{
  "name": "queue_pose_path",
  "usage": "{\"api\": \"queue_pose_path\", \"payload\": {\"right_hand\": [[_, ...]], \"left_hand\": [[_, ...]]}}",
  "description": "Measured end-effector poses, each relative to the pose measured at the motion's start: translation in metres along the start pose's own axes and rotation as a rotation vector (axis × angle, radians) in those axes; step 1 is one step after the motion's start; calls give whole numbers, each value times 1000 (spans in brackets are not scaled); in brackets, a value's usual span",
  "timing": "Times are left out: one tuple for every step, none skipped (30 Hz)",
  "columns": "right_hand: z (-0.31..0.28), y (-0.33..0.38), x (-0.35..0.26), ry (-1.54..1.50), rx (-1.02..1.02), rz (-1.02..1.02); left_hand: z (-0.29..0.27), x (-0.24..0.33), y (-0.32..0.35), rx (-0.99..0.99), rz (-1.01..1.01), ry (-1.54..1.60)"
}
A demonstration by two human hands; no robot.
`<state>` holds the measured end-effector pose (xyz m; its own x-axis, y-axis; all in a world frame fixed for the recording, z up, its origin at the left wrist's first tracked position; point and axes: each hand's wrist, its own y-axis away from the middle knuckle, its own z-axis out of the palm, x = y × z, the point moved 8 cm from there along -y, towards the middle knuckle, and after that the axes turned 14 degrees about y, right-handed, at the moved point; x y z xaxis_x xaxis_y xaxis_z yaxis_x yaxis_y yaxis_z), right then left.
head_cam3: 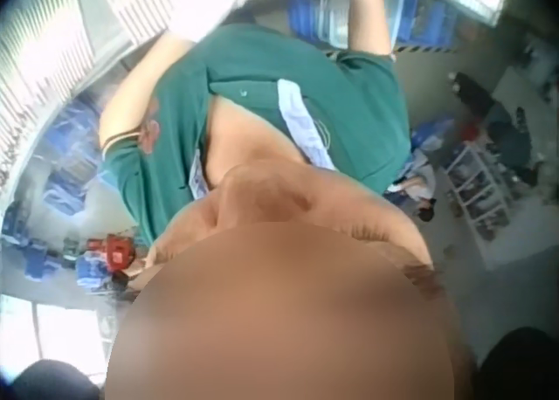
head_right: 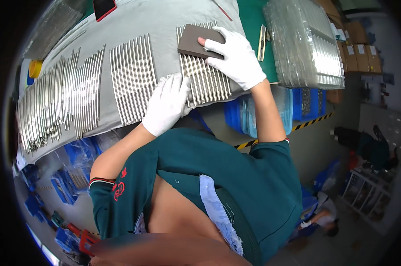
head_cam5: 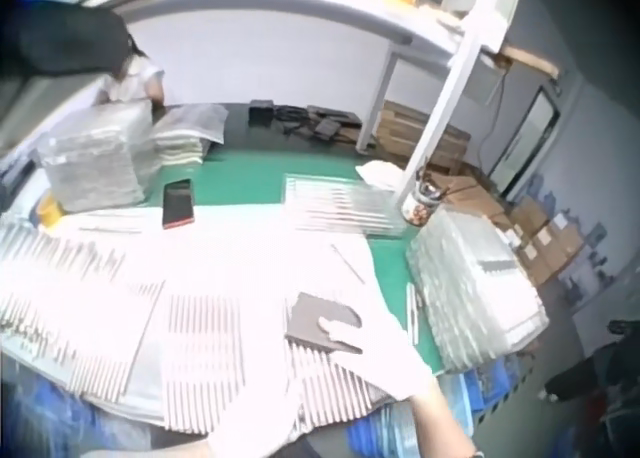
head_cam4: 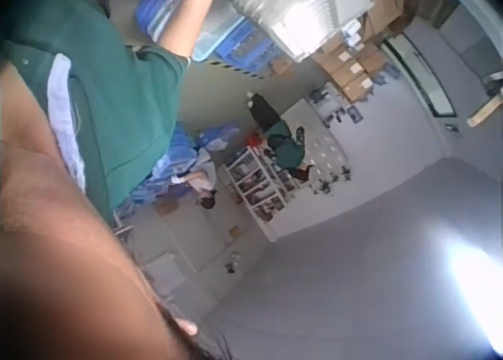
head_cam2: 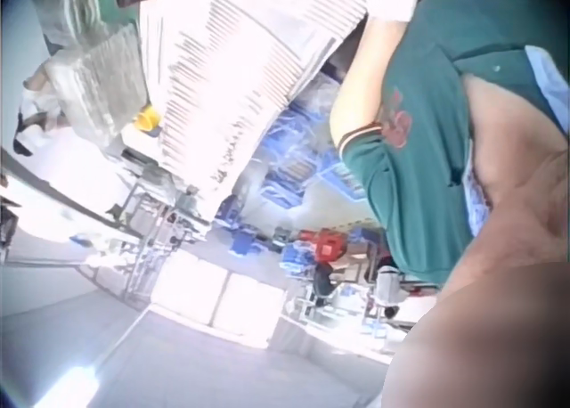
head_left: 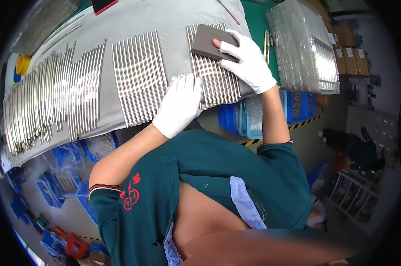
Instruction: Polishing or sanding a row of metal rods using a handheld sanding block on a workbench.
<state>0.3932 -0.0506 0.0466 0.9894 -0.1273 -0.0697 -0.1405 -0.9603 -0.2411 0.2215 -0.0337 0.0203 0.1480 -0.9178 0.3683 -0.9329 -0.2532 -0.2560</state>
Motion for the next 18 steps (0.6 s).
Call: {"api": "queue_pose_path", "payload": {"right_hand": [[-5,0,2,-2,-18,-26],[-9,0,2,-30,-14,-74],[-12,-2,0,-59,-11,-122],[-12,-5,-5,-91,-55,-182],[-7,-6,-12,-71,-46,-216],[0,-11,-26,-57,-35,-259],[13,-16,-40,-71,-150,-257],[10,-19,-52,-48,-96,-301],[5,-20,-59,-26,-41,-346],[9,-22,-49,-45,-159,-301],[10,-19,-32,-77,-140,-297],[15,-12,-4,-189,-147,-279],[11,-15,1,-228,-279,-168],[7,-12,2,-172,-208,-172],[9,-12,-3,-126,-170,-204],[12,-12,-12,-80,-131,-236],[10,-17,-35,15,-94,-258],[6,-20,-48,8,-110,-269]], "left_hand": [[2,-1,2,3,-9,2],[2,-1,2,27,-2,-16],[2,-1,2,51,6,-35],[1,-2,3,52,-1,-33],[1,0,2,31,11,-41],[3,0,2,10,15,-54],[5,-1,3,9,6,-53],[2,0,2,40,24,-52],[-3,1,2,71,42,-52],[0,0,1,5,10,1],[-3,-2,-2,-59,-23,48],[0,-2,-2,-63,-27,29],[1,-4,-4,-101,-47,71],[3,-4,-6,-140,-58,117],[2,-3,-5,-63,-14,87],[6,-5,-4,-61,-18,88],[-1,-3,-3,77,32,62],[-11,1,-1,214,90,38]]}}
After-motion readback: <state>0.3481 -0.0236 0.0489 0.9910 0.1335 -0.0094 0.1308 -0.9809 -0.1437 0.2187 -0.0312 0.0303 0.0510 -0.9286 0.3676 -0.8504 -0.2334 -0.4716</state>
